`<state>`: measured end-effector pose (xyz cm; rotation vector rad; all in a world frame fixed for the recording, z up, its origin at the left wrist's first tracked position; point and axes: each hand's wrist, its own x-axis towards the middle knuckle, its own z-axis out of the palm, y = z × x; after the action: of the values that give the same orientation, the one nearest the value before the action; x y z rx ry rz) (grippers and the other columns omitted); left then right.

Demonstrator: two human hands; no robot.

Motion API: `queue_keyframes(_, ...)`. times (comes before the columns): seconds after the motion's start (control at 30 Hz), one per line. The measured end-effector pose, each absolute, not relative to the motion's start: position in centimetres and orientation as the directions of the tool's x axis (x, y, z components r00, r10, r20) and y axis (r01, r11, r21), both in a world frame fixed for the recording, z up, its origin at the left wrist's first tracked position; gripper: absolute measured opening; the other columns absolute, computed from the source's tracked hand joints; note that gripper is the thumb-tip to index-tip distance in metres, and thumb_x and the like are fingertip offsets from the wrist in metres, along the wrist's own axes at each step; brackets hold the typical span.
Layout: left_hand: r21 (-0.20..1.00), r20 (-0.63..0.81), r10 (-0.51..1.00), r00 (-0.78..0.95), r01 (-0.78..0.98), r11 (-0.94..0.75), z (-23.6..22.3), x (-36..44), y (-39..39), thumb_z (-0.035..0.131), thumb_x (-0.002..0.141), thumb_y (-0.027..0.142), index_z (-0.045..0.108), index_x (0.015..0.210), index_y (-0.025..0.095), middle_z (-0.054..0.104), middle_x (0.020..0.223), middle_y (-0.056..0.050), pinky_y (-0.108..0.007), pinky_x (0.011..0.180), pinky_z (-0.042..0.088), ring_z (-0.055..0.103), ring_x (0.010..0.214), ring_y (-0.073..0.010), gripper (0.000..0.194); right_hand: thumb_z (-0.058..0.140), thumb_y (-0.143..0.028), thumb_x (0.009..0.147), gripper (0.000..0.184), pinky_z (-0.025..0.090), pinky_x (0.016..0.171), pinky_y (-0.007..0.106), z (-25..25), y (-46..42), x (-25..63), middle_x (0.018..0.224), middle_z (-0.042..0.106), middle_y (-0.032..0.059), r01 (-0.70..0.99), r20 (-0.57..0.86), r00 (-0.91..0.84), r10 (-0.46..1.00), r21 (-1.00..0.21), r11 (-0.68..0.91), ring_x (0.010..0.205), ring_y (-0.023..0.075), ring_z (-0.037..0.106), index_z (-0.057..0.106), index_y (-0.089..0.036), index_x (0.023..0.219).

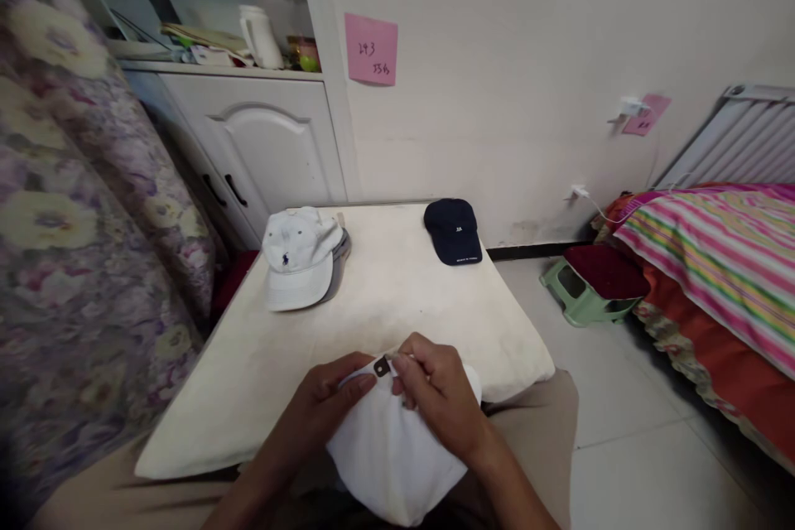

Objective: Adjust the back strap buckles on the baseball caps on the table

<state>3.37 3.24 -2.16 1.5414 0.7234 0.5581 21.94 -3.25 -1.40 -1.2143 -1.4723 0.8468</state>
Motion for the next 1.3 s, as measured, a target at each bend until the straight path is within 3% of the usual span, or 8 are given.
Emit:
queue_keyframes(0.17,0.994,-0.1,0.718,0.688,0.107,0.036,-1.8,3.1,3.4,0.062,0.088,0.043,0.071,0.089,0.015,0.064,0.076,-0.002,-0.023,0.059,0.037,0.052,0.067,-0.0148,0.03,0.053,-0.04,0.099,0.033,0.037,0.047,0.02,-1.5,-3.1,21.9,0.057,0.059,-0.0037,0.064,0.169,0.021,0.985,-0.984,0.167,0.044,0.0072,0.048,0.056,-0.018,0.075)
queue_keyframes(0.37,0.969,-0.071,0.713,0.697,0.218,-0.117,0.3,3.3,2.8,0.061,0.088,0.04,0.071,0.088,0.016,0.069,0.083,-0.004,-0.027,0.069,0.043,0.059,0.079,-0.0206,0.026,0.057,-0.039,0.096,0.03,0.037,0.044,0.019,-0.7,-3.5,21.2,0.062,0.061,-0.0024,0.09,0.165,-0.031,0.986,-0.982,0.168,0.044,0.0071,0.05,0.058,-0.017,0.075)
queue_keyframes(0.47,0.984,-0.098,0.723,0.684,0.176,-0.034,0.0,3.2,2.6,0.063,0.086,0.039,0.069,0.086,0.016,0.066,0.079,-0.003,-0.025,0.065,0.042,0.057,0.074,-0.0183,0.024,0.058,-0.034,0.095,0.024,0.04,0.048,0.022,-0.4,-3.7,21.3,0.063,0.059,-0.0021,0.157,0.239,-0.038,0.97,-0.958,0.242,0.048,0.009,0.052,0.063,-0.018,0.078)
queue_keyframes(0.63,0.963,-0.203,0.671,0.713,0.02,0.27,-1.3,3.0,2.5,0.07,0.083,0.04,0.064,0.086,0.015,0.064,0.074,-0.001,-0.021,0.056,0.037,0.054,0.06,-0.0123,0.025,0.061,-0.023,0.091,0.01,0.048,0.073,0.031,-0.4,-3.8,22.6,0.091,0.067,0.0064,0.43,0.457,0.135,0.879,-0.827,0.363,0.088,0.0196,0.062,0.07,-0.021,0.095)
queue_keyframes(0.73,0.94,-0.22,0.652,0.725,-0.021,0.34,-1.5,3.0,2.5,0.073,0.081,0.037,0.065,0.084,0.015,0.064,0.073,-0.001,-0.021,0.055,0.037,0.054,0.058,-0.0112,0.024,0.062,-0.026,0.091,0.019,0.049,0.081,0.033,-0.4,-3.8,23.2,0.114,0.066,0.0096,0.382,0.362,0.072,0.929,-0.871,0.31,0.108,0.0234,0.059,0.069,-0.022,0.109)
queue_keyframes(0.83,0.942,-0.207,0.642,0.739,-0.025,0.334,-1.4,3.1,2.6,0.074,0.08,0.036,0.067,0.083,0.015,0.065,0.072,-0.001,-0.02,0.055,0.036,0.053,0.058,-0.0108,0.023,0.061,-0.034,0.093,0.018,0.049,0.073,0.029,-0.7,-3.7,23.0,0.095,0.07,0.0057,0.18,0.154,-0.089,0.984,-0.969,0.168,0.087,0.0185,0.064,0.069,-0.019,0.1)
queue_keyframes(1.0,0.949,-0.206,0.636,0.744,-0.008,0.316,-1.4,3.2,2.6,0.077,0.076,0.036,0.068,0.078,0.014,0.061,0.067,0.0,-0.019,0.053,0.033,0.048,0.055,-0.0091,0.025,0.071,-0.04,0.085,0.027,0.037,0.053,0.021,-1.6,-3.1,22.2,0.062,0.056,-0.0038,-0.08,0.011,-0.108,0.994,-0.997,0.002,0.056,0.0092,0.047,0.059,-0.016,0.076)
queue_keyframes(1.3,0.935,-0.216,0.637,0.74,-0.033,0.354,-1.4,3.0,2.7,0.076,0.077,0.044,0.067,0.078,0.013,0.059,0.064,0.0,-0.019,0.05,0.029,0.044,0.052,-0.0081,0.033,0.067,-0.04,0.087,0.027,0.032,0.053,0.022,-3.4,-2.2,25.1,0.062,0.053,-0.004,0.029,0.032,0.131,0.991,-0.999,0.028,0.055,0.0098,0.043,0.057,-0.017,0.074)
